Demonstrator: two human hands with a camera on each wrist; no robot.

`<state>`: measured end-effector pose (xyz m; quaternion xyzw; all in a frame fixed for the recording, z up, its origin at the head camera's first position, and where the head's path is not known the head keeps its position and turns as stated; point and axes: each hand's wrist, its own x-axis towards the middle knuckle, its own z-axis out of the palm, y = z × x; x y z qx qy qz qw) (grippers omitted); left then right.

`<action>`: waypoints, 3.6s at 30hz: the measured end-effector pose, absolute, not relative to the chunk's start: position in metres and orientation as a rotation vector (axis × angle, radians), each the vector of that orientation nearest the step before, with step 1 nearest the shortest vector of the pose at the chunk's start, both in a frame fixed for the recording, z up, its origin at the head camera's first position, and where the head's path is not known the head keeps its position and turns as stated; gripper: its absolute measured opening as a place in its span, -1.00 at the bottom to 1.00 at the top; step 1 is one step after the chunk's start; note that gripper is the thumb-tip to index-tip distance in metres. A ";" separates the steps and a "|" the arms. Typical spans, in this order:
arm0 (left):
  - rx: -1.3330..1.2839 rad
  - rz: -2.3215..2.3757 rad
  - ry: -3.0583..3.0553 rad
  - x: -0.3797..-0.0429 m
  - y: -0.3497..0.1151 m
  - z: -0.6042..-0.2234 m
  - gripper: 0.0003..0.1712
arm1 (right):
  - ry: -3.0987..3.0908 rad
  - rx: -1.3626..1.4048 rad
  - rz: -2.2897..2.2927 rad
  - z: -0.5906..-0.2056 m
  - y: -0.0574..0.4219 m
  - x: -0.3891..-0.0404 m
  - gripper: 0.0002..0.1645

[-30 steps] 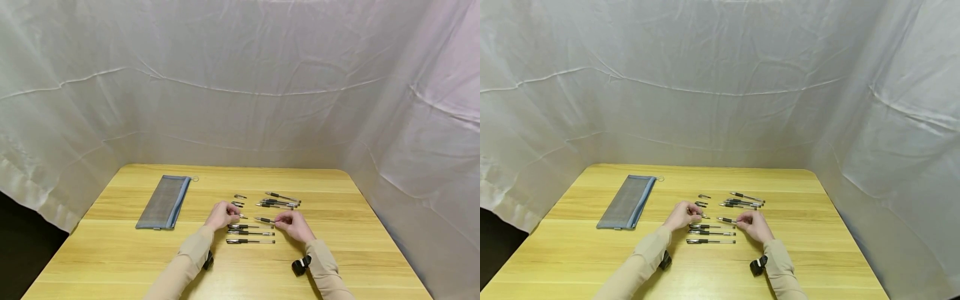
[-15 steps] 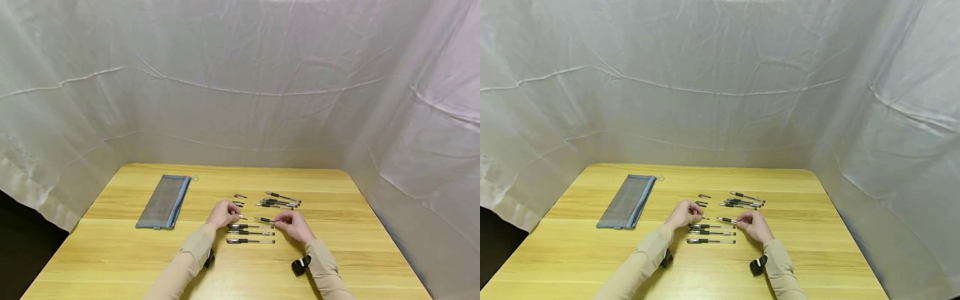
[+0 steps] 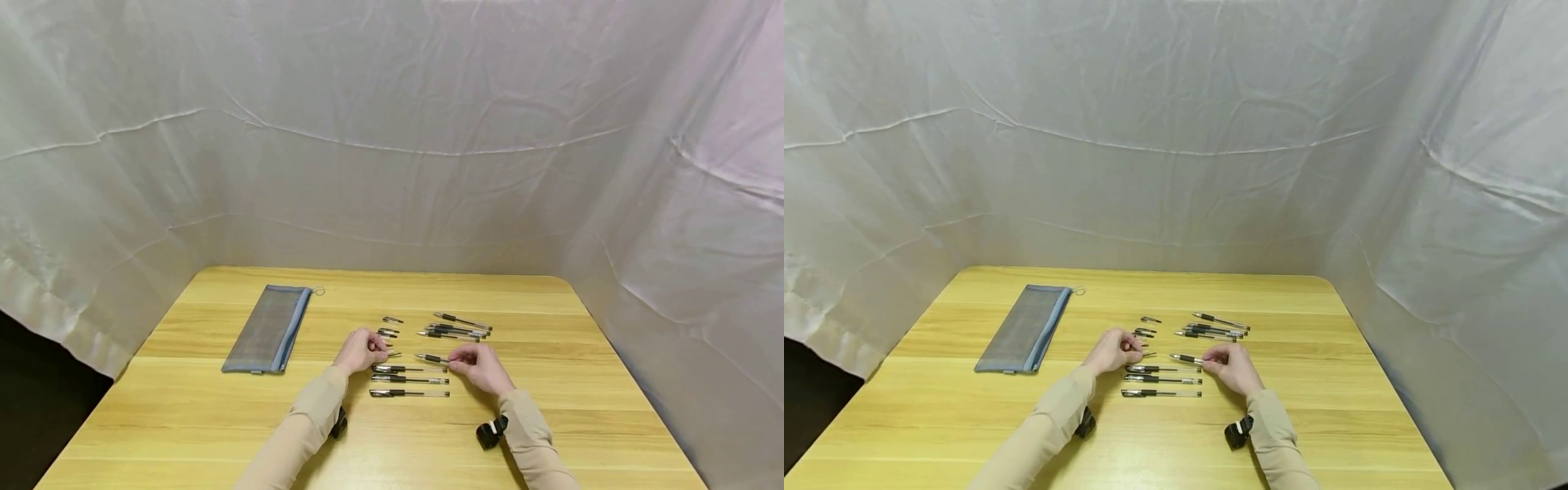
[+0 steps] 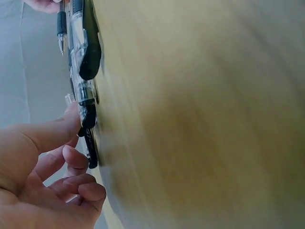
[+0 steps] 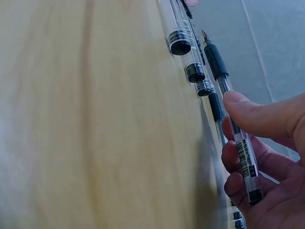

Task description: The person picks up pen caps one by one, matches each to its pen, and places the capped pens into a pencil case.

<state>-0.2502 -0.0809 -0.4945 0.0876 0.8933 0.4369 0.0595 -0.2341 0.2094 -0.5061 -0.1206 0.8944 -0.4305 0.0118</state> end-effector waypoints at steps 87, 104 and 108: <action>0.297 1.749 2.375 -0.238 -0.093 -0.494 -0.73 | 2.718 -0.673 -1.190 -0.484 0.173 -0.247 -0.81; 0.184 1.745 2.490 -0.239 -0.098 -0.483 -0.78 | 2.762 -0.540 -1.264 -0.484 0.174 -0.250 -0.81; 0.182 1.777 2.475 -0.241 -0.105 -0.484 -0.77 | 2.770 -0.509 -1.267 -0.485 0.180 -0.251 -0.80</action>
